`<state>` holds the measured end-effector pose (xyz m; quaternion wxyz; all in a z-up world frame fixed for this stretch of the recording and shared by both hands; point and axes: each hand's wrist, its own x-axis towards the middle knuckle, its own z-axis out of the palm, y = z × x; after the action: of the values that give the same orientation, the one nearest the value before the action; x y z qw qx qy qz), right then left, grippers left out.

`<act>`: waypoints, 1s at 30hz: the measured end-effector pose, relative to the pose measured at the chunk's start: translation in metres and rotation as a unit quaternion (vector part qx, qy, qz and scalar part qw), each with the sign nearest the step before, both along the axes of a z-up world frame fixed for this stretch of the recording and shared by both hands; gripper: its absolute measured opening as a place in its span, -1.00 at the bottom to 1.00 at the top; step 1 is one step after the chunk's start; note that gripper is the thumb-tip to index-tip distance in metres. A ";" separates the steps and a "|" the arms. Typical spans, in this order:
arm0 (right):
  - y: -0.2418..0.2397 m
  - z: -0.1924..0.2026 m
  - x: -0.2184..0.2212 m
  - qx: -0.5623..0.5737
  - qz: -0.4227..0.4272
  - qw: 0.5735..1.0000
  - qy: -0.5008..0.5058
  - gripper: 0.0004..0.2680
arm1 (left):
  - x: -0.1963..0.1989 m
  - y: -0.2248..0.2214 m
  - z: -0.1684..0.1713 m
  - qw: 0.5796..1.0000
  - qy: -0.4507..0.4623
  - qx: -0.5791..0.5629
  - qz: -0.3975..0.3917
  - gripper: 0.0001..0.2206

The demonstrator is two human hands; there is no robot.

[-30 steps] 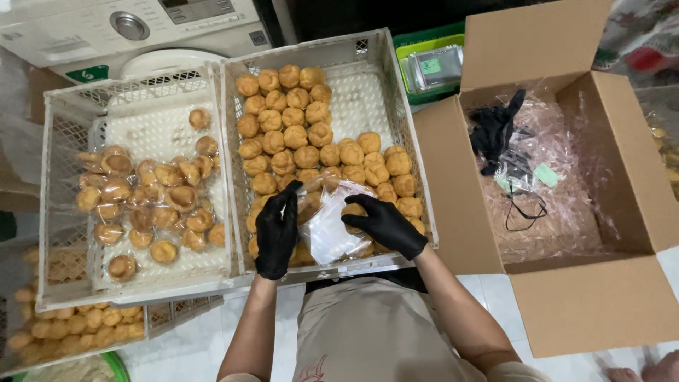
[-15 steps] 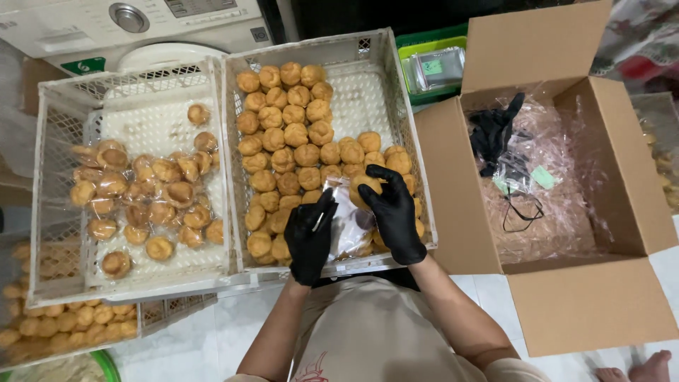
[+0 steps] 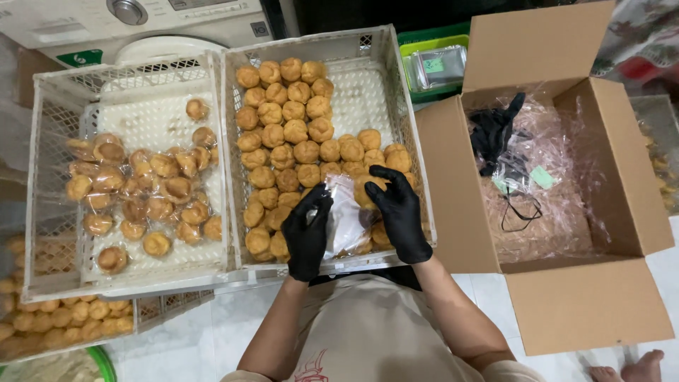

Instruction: Picking up individual cream puffs from a tray and placing them into small plastic bags for packaging.

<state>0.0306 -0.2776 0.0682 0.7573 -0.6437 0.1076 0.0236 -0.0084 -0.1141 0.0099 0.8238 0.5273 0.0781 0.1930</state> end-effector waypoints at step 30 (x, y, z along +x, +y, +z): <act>-0.030 0.042 0.001 -0.164 0.209 0.955 -0.133 -0.76 | -0.005 -0.012 0.008 0.989 -0.019 0.131 -0.064 -0.41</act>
<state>0.0318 -0.3081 0.1104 0.6270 -0.7644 -0.1287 0.0777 -0.0134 -0.1261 0.0178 0.7595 0.6309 0.0025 0.1585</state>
